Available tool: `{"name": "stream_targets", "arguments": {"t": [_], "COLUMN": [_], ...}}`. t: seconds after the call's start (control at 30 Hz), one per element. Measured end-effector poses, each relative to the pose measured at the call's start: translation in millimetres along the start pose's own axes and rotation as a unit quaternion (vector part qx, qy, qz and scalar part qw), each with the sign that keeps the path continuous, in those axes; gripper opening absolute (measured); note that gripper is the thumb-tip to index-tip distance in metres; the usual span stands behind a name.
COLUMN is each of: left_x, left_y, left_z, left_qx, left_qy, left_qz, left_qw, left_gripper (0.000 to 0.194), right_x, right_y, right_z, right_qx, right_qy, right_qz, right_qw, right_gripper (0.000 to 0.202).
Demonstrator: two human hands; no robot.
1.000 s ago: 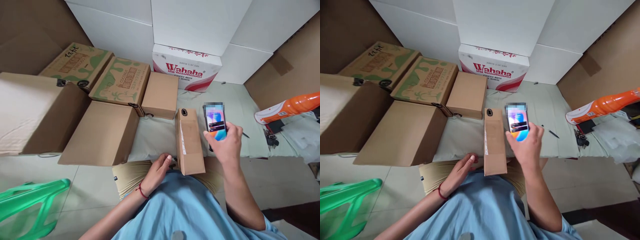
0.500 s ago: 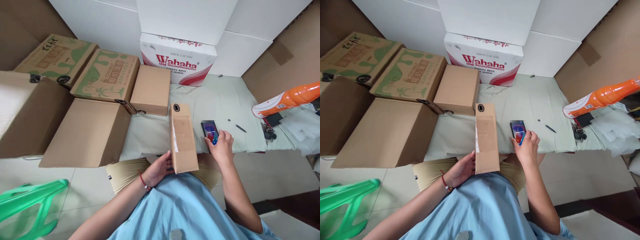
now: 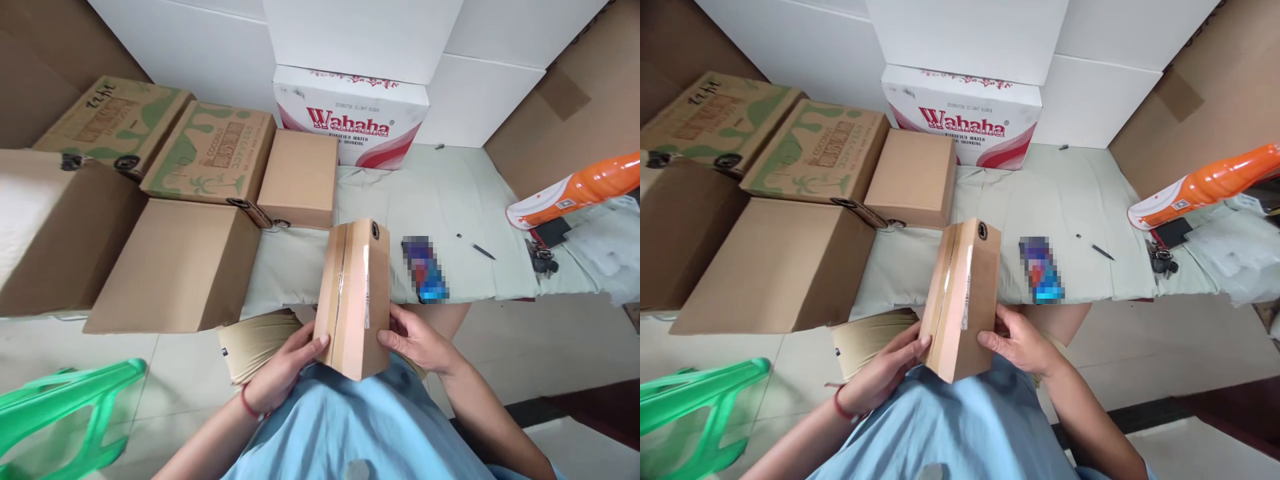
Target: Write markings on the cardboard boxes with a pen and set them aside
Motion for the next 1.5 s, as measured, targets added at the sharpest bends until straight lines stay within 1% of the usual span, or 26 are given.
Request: {"name": "stream_targets", "arguments": {"t": [0.03,0.1,0.2,0.27,0.3,0.37,0.43,0.47,0.5,0.53,0.57,0.63,0.7,0.73,0.8,0.87,0.93,1.0,1.07,1.17,1.23,1.3,1.33,1.4,1.43,1.5], "left_x": [-15.0,-42.8,-76.0,-91.5,-97.5,-106.8,-113.6,-115.5,-115.5,-113.3,-108.8,-94.0,-74.0,-63.7,-47.3,-39.4,-40.2,-47.4,-57.1,-65.8,-61.4,-47.8,-39.3,-23.9,-18.3,-12.9], "left_y": [6.1,19.7,40.7,51.7,54.9,54.9,45.1,37.1,28.2,19.7,12.4,5.0,8.4,13.4,26.6,38.0,43.3,43.0,40.5,41.6,43.6,41.8,38.9,30.6,26.2,19.7], "left_z": [6.3,16.3,22.3,21.4,20.8,21.5,24.5,25.9,26.9,27.3,27.5,28.2,30.4,32.3,38.6,46.9,53.1,55.5,55.7,56.4,56.8,57.4,58.3,61.5,63.7,68.4], "left_qx": [0.058,0.174,0.285,0.326,0.337,0.348,0.383,0.416,0.455,0.494,0.532,0.601,0.668,0.698,0.734,0.744,0.744,0.735,0.709,0.641,0.604,0.597,0.602,0.617,0.622,0.623], "left_qy": [-0.027,-0.075,-0.129,-0.157,-0.179,-0.251,-0.349,-0.393,-0.427,-0.451,-0.466,-0.477,-0.458,-0.443,-0.418,-0.403,-0.394,-0.388,-0.391,-0.389,-0.361,-0.310,-0.284,-0.242,-0.228,-0.211], "left_qz": [0.030,0.091,0.190,0.257,0.287,0.337,0.372,0.379,0.378,0.367,0.346,0.287,0.219,0.184,0.130,0.106,0.101,0.116,0.157,0.285,0.363,0.397,0.402,0.408,0.412,0.423], "left_qw": [0.997,0.978,0.931,0.896,0.879,0.838,0.770,0.727,0.684,0.646,0.616,0.574,0.544,0.532,0.520,0.522,0.530,0.544,0.566,0.597,0.611,0.624,0.629,0.628,0.625,0.623], "left_gripper": [0.067,0.061,0.056,0.056,0.057,0.055,0.053,0.052,0.054,0.057,0.060,0.065,0.068,0.069,0.074,0.078,0.078,0.073,0.072,0.070,0.072,0.087,0.097,0.113,0.117,0.115], "right_x": [-0.3,6.0,29.4,49.4,59.5,76.2,83.5,83.6,82.0,79.0,75.0,64.6,51.2,42.9,23.4,2.9,-14.9,-29.7,-41.7,-54.6,-58.5,-56.8,-53.5,-42.9,-36.8,-24.6], "right_y": [-4.6,-17.5,-42.2,-56.1,-60.2,-62.1,-58.9,-57.1,-55.0,-52.1,-47.7,-33.5,-12.9,-0.9,23.3,44.6,61.8,76.5,92.0,122.9,148.4,175.2,188.3,211.2,219.9,230.0], "right_z": [8.2,20.5,25.2,23.6,22.3,18.9,12.6,8.9,5.7,3.0,1.2,0.1,1.7,2.9,6.4,12.6,22.1,32.7,42.7,53.9,56.9,57.8,58.5,62.3,65.5,72.9], "right_qx": [0.044,0.110,0.159,0.165,0.153,0.082,-0.021,-0.065,-0.096,-0.114,-0.124,-0.144,-0.170,-0.185,-0.213,-0.219,-0.210,-0.204,-0.209,-0.232,-0.263,-0.288,-0.292,-0.284,-0.271,-0.241], "right_qy": [-0.006,-0.021,-0.022,-0.018,-0.011,0.021,0.069,0.091,0.110,0.126,0.137,0.147,0.152,0.157,0.170,0.169,0.147,0.118,0.095,0.068,0.061,0.060,0.058,0.038,0.026,0.006], "right_qz": [-0.029,-0.075,-0.142,-0.158,-0.138,-0.044,0.060,0.093,0.109,0.117,0.124,0.160,0.231,0.279,0.382,0.469,0.525,0.568,0.607,0.661,0.689,0.703,0.704,0.693,0.686,0.669], "right_qw": [0.999,0.991,0.977,0.974,0.979,0.995,0.996,0.989,0.983,0.979,0.975,0.965,0.946,0.929,0.883,0.839,0.812,0.789,0.761,0.710,0.673,0.648,0.645,0.661,0.675,0.703], "right_gripper": [0.071,0.071,0.067,0.065,0.064,0.062,0.058,0.054,0.049,0.044,0.038,0.030,0.028,0.028,0.028,0.028,0.029,0.031,0.033,0.035,0.033,0.032,0.032,0.032,0.032,0.032]}}
Point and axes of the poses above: each hand's wrist, its own x-axis towards the middle knuckle, its own y-axis out of the back of the hand, z = x × y, the point moved 4 cm from there along x, towards the middle knuckle, and after that the axes turned 6 degrees about -x, right-handed, at the moved point
